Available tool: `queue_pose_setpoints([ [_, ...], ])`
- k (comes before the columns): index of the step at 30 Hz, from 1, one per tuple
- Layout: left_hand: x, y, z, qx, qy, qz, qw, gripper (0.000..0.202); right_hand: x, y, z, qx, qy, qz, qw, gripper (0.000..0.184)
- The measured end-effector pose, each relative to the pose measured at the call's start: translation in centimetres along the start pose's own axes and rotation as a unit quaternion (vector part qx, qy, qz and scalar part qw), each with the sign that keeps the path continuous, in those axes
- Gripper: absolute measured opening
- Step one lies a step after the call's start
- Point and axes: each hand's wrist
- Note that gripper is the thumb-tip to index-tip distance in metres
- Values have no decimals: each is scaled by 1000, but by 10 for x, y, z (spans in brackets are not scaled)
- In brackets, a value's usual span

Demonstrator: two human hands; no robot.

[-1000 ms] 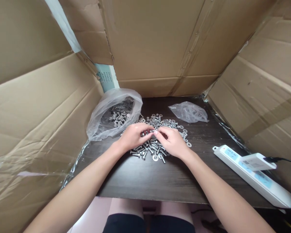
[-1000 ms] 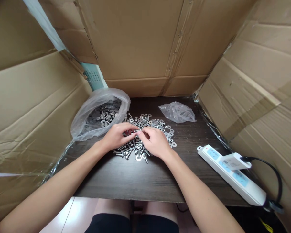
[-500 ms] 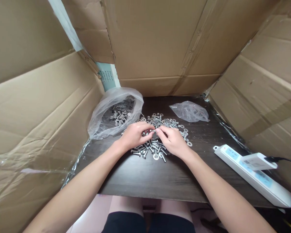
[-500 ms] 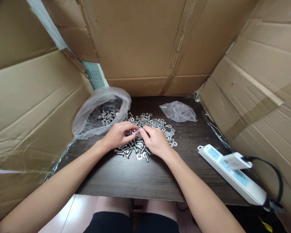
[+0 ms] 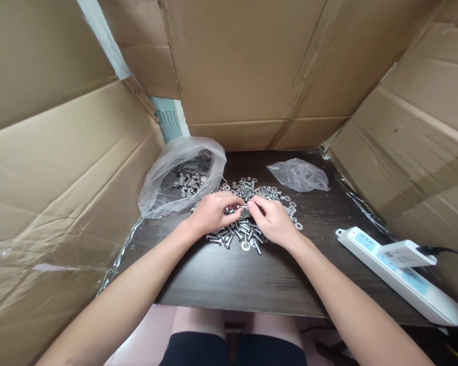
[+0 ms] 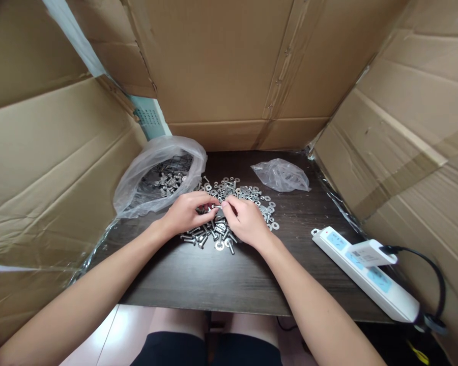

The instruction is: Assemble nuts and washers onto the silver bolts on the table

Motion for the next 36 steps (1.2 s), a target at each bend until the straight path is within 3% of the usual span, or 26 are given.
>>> queue_pose_setpoints([
  [3, 1, 1, -1, -3, -1, -4, 1000, 14, 1, 0, -1, -15, -13, -30, 999, 34],
  [6, 2, 1, -2, -1, 0, -6, 1000, 14, 3, 0, -1, -23, 27, -52, 998, 18],
  [13, 1, 0, -1, 2, 2, 2, 1000, 15, 1, -1, -1, 6, 29, -28, 999, 6],
  [19, -1, 0, -1, -3, 0, 7, 1000, 14, 3, -1, -1, -4, 30, -21, 999, 18],
  [26, 0, 0, -2, 0, 1, 7, 1000, 14, 4, -1, 0, -2, 32, 7, 999, 8],
  [33, 0, 0, -2, -11, -2, 2, 1000, 14, 1, 0, 0, -3, -7, 26, 1000, 39],
  [36, 1, 0, -3, -5, 1, 5, 1000, 15, 2, -1, -2, -17, -1, 20, 1000, 33],
])
Point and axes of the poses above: each hand's wrist, its own y-axis towards the middle knuckle, its own x-axis out of the back of the hand, z = x × y, and after that the axes turned 9 degrees about -y, right-handed
